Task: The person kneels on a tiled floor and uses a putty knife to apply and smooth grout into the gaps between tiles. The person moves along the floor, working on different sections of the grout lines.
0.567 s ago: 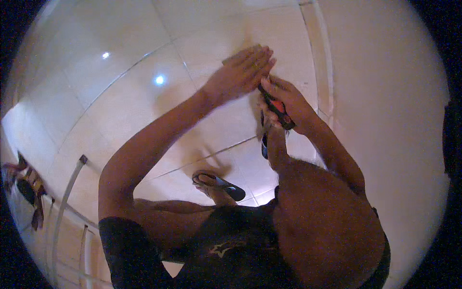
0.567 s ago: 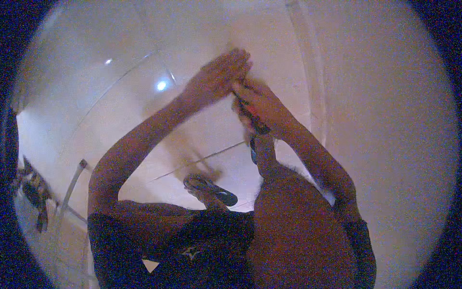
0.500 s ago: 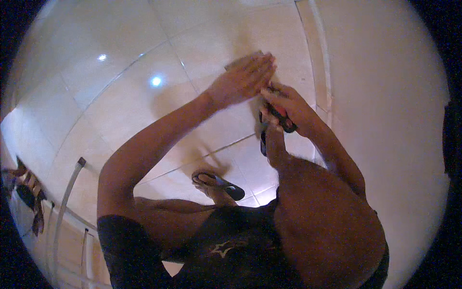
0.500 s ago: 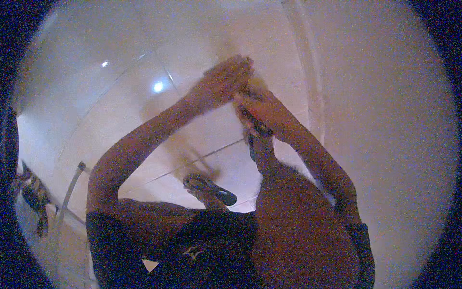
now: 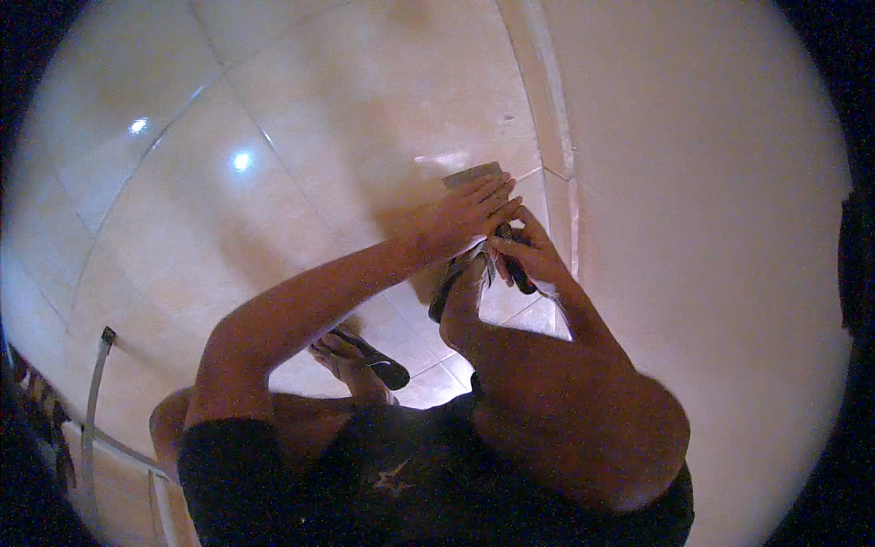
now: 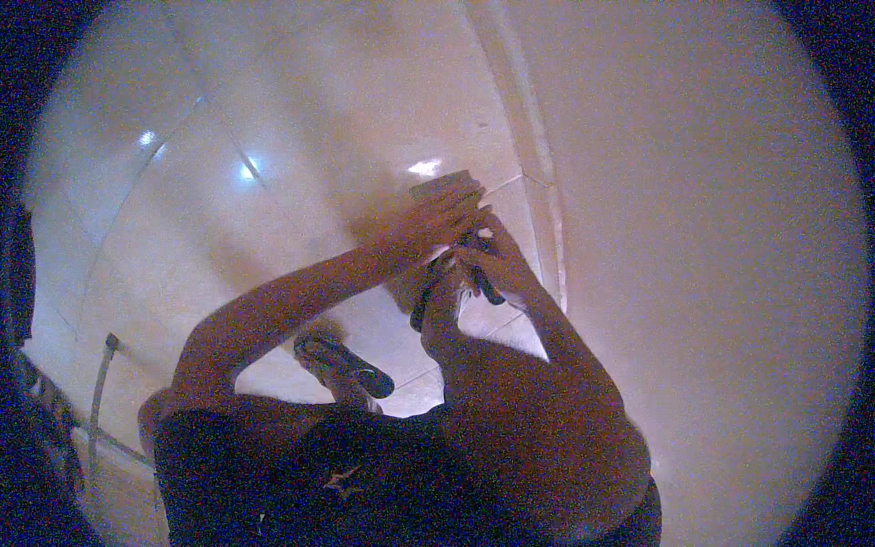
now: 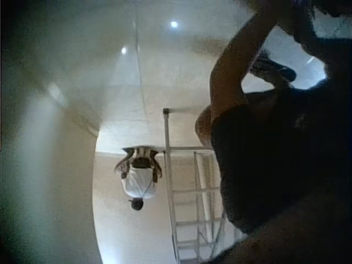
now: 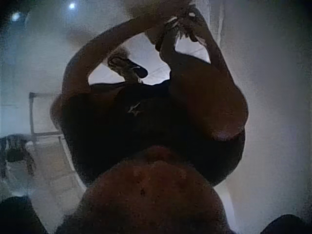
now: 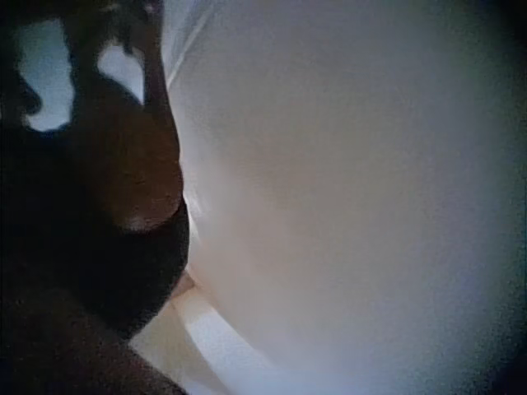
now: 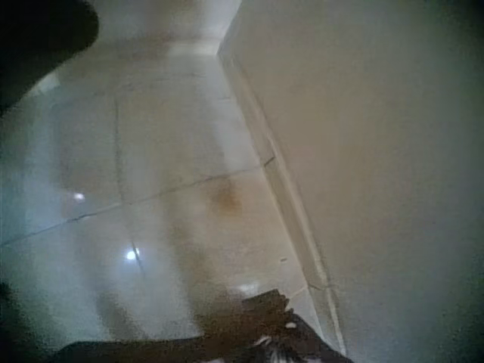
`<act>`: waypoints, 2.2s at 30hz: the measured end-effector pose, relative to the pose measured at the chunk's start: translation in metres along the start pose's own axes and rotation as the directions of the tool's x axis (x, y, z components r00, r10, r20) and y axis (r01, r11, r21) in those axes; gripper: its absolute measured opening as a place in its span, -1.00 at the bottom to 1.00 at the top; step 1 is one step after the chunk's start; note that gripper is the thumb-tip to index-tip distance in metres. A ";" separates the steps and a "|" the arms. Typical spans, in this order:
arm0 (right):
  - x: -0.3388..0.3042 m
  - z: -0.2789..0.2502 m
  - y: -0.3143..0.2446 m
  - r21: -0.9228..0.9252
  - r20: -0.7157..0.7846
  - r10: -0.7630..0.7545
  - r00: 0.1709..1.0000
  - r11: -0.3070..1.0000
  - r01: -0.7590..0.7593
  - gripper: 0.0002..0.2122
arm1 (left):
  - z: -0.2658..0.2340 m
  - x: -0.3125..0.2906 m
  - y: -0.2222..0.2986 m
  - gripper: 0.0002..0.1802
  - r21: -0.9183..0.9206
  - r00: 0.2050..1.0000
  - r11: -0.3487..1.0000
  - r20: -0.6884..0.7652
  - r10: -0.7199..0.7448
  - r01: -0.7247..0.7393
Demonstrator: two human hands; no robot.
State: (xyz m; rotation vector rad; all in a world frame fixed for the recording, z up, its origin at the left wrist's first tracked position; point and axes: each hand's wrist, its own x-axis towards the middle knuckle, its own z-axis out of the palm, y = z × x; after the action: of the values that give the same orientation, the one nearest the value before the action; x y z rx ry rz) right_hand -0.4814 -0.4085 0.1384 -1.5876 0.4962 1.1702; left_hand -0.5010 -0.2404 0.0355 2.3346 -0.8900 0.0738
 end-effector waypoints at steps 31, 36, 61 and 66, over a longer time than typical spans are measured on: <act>0.066 -0.010 -0.026 -0.541 -0.157 -0.094 0.983 0.841 -0.006 -0.79 | 0.068 0.024 -0.055 -0.30 -0.156 0.977 0.972 -0.095 -0.193 0.176; 0.042 -0.022 0.008 -0.416 -0.069 -0.082 0.994 0.908 0.047 -0.85 | 0.060 0.021 -0.006 -0.31 -0.123 0.967 0.959 0.048 -0.251 0.255; 0.052 -0.010 -0.023 -0.219 -0.048 0.016 0.999 0.975 -0.026 -0.81 | 0.061 0.023 -0.025 -0.42 -0.032 0.924 0.943 -0.194 -0.331 0.331; 0.038 0.008 -0.040 0.033 0.059 0.215 0.975 0.976 -0.217 -0.83 | 0.060 0.007 -0.011 -0.44 -0.173 0.890 0.907 -0.191 -0.413 0.384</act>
State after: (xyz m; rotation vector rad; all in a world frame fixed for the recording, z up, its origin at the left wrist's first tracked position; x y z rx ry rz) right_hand -0.4365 -0.3776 0.1258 -1.4903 0.6647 1.3551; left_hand -0.4986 -0.2723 -0.0169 2.2821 -0.2827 0.1005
